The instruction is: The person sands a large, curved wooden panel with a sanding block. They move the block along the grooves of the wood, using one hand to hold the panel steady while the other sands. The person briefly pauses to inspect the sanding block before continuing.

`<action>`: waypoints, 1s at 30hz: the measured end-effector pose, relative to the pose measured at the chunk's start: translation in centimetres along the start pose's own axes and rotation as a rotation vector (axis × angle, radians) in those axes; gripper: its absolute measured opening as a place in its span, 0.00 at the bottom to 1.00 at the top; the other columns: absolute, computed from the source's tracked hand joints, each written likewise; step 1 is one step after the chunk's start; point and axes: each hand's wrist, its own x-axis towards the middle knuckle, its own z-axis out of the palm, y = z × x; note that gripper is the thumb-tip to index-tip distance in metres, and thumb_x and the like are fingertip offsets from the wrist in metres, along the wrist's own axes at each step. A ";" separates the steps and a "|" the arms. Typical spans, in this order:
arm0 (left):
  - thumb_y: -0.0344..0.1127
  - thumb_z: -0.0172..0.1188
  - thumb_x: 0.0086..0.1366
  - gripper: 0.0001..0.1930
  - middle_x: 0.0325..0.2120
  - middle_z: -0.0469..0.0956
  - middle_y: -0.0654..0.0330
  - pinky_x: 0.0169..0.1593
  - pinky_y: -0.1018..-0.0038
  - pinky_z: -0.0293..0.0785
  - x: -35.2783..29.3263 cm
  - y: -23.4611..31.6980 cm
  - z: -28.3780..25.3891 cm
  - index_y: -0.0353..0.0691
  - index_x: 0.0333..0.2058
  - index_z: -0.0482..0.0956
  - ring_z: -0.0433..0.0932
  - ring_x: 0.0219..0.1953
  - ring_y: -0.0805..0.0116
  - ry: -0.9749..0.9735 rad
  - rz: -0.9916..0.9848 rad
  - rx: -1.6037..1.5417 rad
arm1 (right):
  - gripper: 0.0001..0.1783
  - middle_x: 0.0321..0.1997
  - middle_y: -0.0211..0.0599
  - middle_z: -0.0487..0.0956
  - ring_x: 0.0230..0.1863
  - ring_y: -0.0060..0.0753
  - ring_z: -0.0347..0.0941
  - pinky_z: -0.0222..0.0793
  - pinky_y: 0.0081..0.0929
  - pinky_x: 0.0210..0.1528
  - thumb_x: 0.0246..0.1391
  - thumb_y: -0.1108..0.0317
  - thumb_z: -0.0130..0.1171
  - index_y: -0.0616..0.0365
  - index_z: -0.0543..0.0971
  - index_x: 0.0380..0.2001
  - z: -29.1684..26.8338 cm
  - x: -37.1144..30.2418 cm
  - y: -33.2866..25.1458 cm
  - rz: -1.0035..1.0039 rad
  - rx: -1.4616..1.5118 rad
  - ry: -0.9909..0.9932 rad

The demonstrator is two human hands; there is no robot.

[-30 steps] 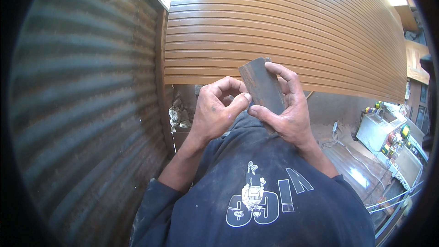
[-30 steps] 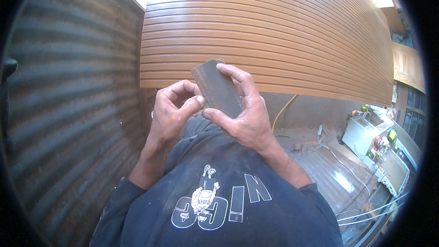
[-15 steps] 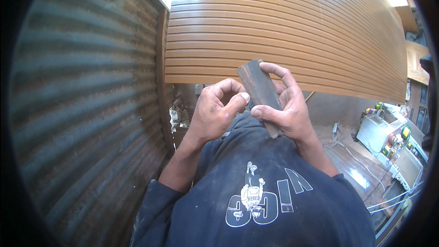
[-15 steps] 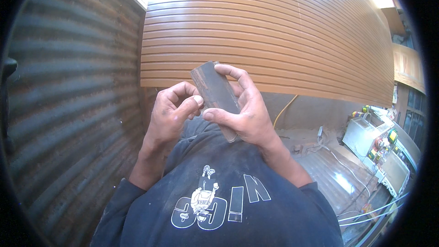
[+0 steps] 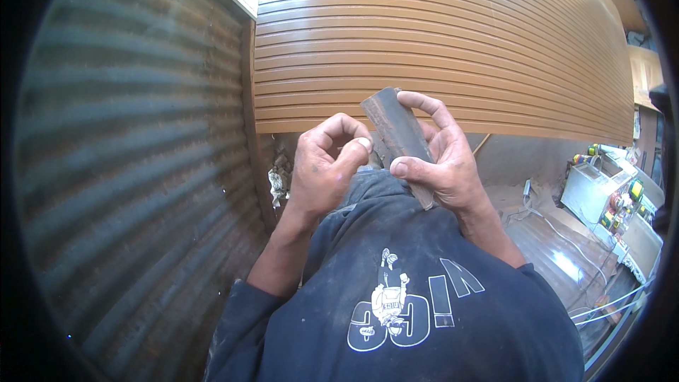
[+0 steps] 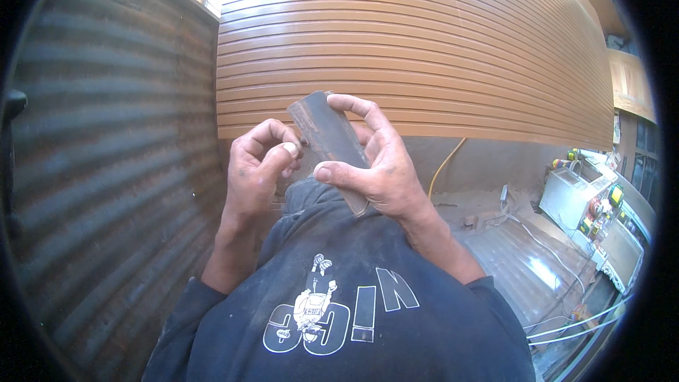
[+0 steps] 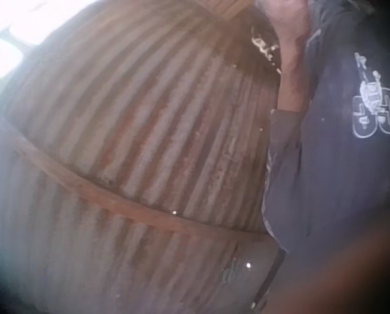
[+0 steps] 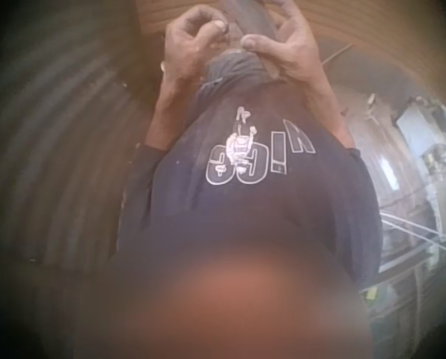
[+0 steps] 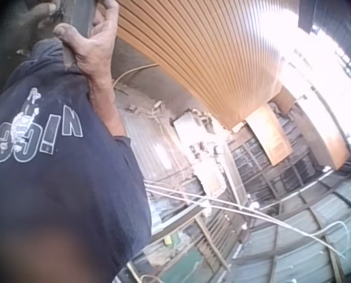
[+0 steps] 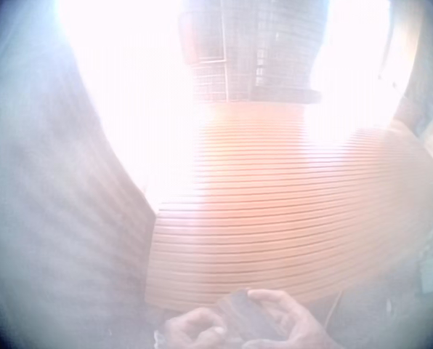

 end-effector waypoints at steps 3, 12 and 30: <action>0.27 0.62 0.69 0.04 0.30 0.84 0.65 0.36 0.81 0.75 0.2 0.5 -0.9 0.34 0.36 0.83 0.78 0.32 0.83 -0.018 0.000 0.018 | 0.51 0.59 0.51 0.81 0.63 0.35 0.77 0.73 0.34 0.67 0.49 0.71 0.83 0.63 0.65 0.72 -0.2 0.2 0.2 -0.038 -0.025 0.010; 0.31 0.69 0.69 0.08 0.32 0.87 0.60 0.41 0.77 0.81 -0.2 0.6 -0.4 0.30 0.40 0.87 0.84 0.35 0.77 -0.011 -0.066 0.093 | 0.51 0.64 0.50 0.78 0.64 0.38 0.78 0.72 0.38 0.68 0.49 0.71 0.83 0.61 0.65 0.72 -0.1 0.6 0.9 -0.240 -0.461 -0.007; 0.29 0.65 0.69 0.05 0.30 0.83 0.64 0.36 0.79 0.73 -2.4 -3.0 -2.2 0.32 0.38 0.85 0.75 0.29 0.81 -0.136 -0.141 -0.178 | 0.49 0.67 0.45 0.78 0.69 0.43 0.75 0.69 0.39 0.71 0.50 0.65 0.83 0.55 0.68 0.73 -0.6 -0.2 1.4 0.015 -0.251 -0.212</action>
